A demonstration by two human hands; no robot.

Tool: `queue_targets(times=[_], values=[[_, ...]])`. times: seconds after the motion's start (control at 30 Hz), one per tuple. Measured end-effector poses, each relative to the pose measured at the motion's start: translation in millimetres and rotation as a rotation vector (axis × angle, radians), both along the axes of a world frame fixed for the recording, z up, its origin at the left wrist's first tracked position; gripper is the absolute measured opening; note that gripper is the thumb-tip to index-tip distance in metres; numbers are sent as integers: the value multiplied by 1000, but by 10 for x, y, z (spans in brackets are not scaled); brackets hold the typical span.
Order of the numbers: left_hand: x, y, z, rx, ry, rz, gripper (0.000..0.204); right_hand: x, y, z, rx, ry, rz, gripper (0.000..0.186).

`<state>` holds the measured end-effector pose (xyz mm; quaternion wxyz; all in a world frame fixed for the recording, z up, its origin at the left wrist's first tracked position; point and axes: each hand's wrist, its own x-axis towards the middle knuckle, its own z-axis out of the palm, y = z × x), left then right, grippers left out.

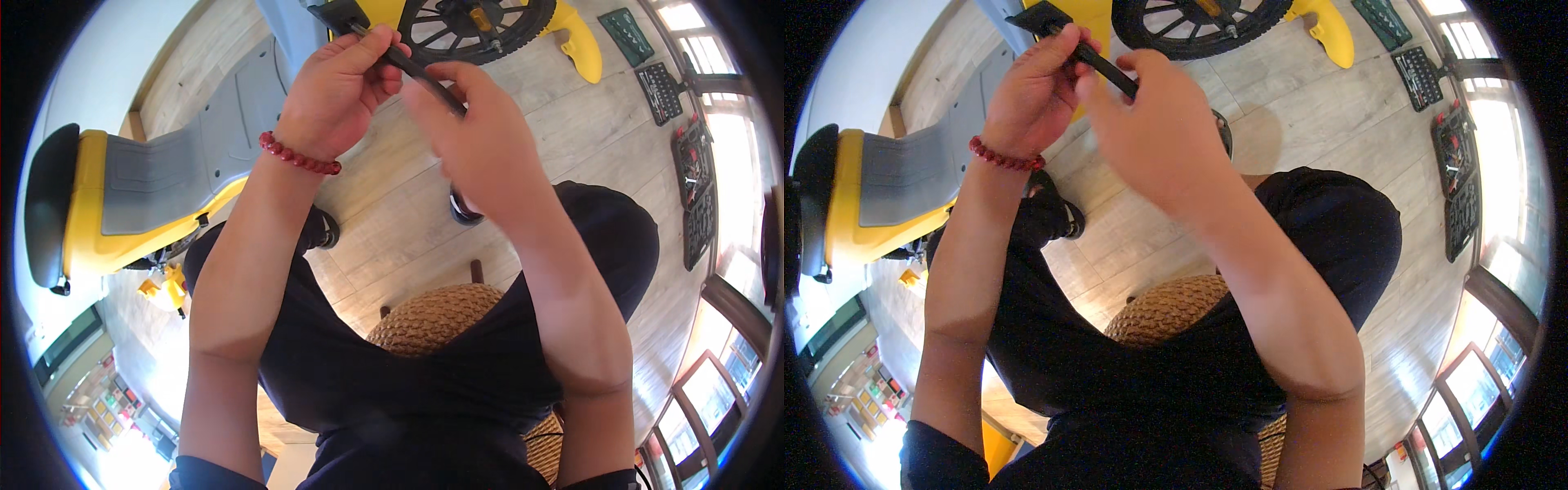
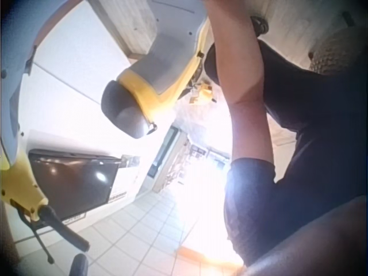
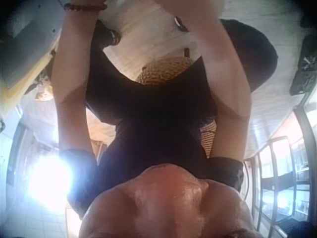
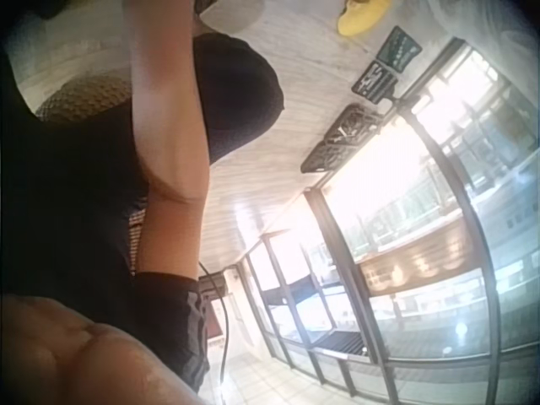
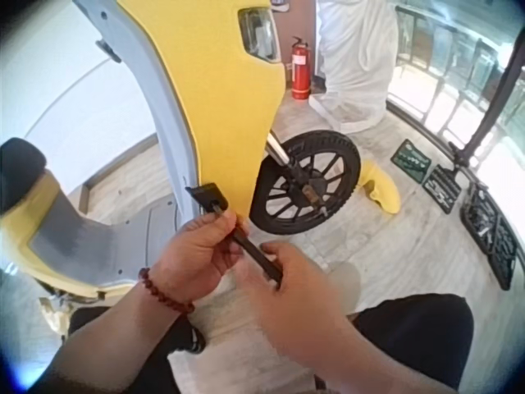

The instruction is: Using tools to remove or fasten panels on a yellow electric scooter.

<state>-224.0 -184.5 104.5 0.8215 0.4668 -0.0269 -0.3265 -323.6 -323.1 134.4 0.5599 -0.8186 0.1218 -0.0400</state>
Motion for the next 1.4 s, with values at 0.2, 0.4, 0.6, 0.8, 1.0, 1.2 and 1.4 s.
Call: queue_targets(times=[0.2, 0.4, 0.6, 0.8, 1.0, 1.2, 1.4], values=[[-44, -12, 100, 152, -12, 45, 22, 12, 58, -20, -335, -130, 126, 24], [-102, 0, 104, 61, 11, 25, 25, 61, -111, 159, 980, 414, 148, 26], [-100, -78, 81, 60, 28, 32, 26, -35, -110, 70, -371, -272, 45, 24], [-71, -34, 121, 184, -45, 27, 29, -25, 80, 64, -545, -141, 150, 23], [-151, 38, 124, 562, -221, -5, 32, 26, -31, 111, 830, 338, 27, 29], [-131, 82, -21, 1085, -849, 457, 29, 32, -51, -104, 988, 393, 36, 30], [-105, -32, 160, 1036, -898, 598, 22, 21, -92, -103, 1219, 464, 32, 29]])
